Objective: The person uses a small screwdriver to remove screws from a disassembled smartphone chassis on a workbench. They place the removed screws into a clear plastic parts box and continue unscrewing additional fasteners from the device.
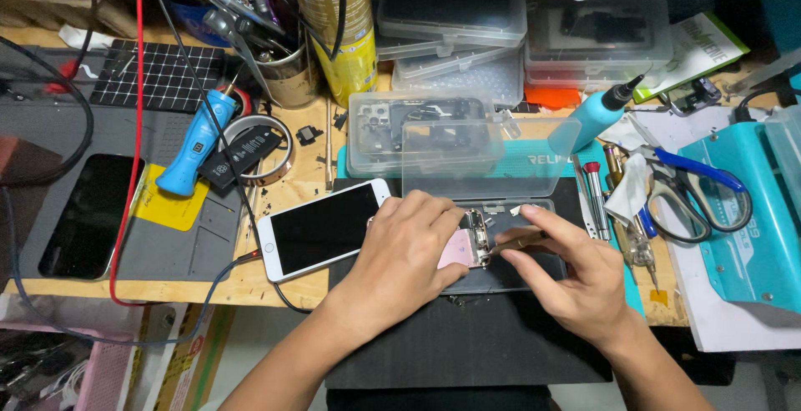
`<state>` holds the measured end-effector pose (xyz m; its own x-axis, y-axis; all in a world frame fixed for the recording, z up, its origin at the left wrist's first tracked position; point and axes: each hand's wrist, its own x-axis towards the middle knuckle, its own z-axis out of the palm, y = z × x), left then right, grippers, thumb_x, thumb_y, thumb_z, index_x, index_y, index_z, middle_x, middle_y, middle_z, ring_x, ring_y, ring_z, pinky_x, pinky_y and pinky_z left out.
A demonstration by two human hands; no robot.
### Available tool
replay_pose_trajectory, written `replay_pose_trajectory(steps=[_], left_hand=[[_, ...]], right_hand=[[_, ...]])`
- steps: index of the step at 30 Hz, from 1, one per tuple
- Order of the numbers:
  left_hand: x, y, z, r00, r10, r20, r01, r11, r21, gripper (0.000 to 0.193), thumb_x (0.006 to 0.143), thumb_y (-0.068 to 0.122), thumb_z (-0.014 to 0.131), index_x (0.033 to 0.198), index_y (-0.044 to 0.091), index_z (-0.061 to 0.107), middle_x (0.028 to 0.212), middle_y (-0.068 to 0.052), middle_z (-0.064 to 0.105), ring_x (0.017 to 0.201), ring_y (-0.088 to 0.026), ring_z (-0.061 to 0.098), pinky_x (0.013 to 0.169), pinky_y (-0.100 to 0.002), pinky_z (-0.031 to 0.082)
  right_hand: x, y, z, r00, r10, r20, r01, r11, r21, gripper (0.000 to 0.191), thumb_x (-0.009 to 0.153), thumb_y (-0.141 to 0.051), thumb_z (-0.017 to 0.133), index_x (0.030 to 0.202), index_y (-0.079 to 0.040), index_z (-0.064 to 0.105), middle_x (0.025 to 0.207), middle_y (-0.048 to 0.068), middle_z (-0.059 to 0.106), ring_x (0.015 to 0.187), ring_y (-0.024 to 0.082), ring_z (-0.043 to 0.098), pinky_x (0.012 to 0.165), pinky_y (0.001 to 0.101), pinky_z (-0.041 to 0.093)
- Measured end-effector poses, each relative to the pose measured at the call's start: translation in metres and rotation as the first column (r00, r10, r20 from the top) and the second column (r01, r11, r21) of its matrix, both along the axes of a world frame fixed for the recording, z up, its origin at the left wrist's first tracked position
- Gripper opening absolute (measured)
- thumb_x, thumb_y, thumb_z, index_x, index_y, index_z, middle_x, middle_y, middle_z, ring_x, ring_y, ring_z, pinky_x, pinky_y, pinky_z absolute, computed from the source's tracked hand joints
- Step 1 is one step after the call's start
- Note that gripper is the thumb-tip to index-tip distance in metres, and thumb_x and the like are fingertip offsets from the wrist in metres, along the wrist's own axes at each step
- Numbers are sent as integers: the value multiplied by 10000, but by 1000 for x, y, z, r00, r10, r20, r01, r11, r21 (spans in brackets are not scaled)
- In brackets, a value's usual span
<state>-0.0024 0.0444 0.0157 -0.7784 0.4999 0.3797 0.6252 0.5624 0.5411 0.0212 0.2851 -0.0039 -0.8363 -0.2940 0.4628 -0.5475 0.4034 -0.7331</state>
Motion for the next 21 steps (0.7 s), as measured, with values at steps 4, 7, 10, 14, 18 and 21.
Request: replay_pose_trajectory(steps=[4, 7, 10, 14, 18, 21], left_hand=[[0, 1, 0, 1000, 6, -12, -6, 1000, -7, 576, 639, 201, 880, 1131, -7, 665, 1132, -109, 661, 1088, -308, 587, 887, -428, 440], [0, 1, 0, 1000, 8, 0, -8, 1000, -11, 573, 637, 203, 883, 1125, -5, 666, 1121, -104, 662, 1081, -306, 588, 879, -427, 441], [0, 2, 0, 1000, 11, 3, -11, 1000, -14, 574, 634, 206, 884, 1123, -4, 668, 1115, -102, 663, 1080, -306, 589, 877, -426, 441], [-1, 2, 0, 1000, 14, 14, -14, 1000, -21, 579, 627, 210, 888, 1120, -4, 671, 1106, -103, 665, 1075, -306, 590, 871, -426, 441], [-1, 2, 1, 1000, 16, 17, -15, 1000, -14, 571, 626, 206, 891, 1113, -3, 679, 1089, -100, 668, 1068, -306, 592, 870, -425, 442], [-1, 3, 1, 1000, 17, 11, -17, 1000, 4, 573, 623, 197, 892, 1114, -12, 682, 1090, -101, 670, 1060, -301, 595, 864, -416, 448]], right_hand=[[0, -1, -1, 1000, 7, -4, -7, 1000, -20, 583, 862, 66, 743, 1396, 8, 515, 1040, 155, 766, 974, 219, 790, 830, 305, 658], [0, -2, 0, 1000, 1, -13, -1, 1000, -10, 580, 857, 66, 747, 1388, 10, 522, 1042, 158, 764, 969, 219, 789, 824, 305, 656], [1, -1, 0, 1000, 2, -18, -2, 1000, -1, 576, 857, 67, 747, 1386, 13, 524, 1042, 156, 765, 967, 217, 789, 825, 305, 652], [1, -2, 1, 1000, 0, -12, 0, 1000, -3, 566, 858, 67, 745, 1380, 19, 530, 1043, 157, 765, 970, 219, 788, 827, 304, 655], [0, -2, 2, 1000, 8, -12, -8, 1000, -2, 558, 858, 66, 744, 1373, 21, 533, 1045, 158, 763, 971, 222, 788, 826, 302, 654], [0, -2, 3, 1000, 12, -13, -12, 1000, 7, 550, 854, 62, 748, 1362, 19, 540, 1043, 156, 766, 969, 219, 791, 822, 296, 656]])
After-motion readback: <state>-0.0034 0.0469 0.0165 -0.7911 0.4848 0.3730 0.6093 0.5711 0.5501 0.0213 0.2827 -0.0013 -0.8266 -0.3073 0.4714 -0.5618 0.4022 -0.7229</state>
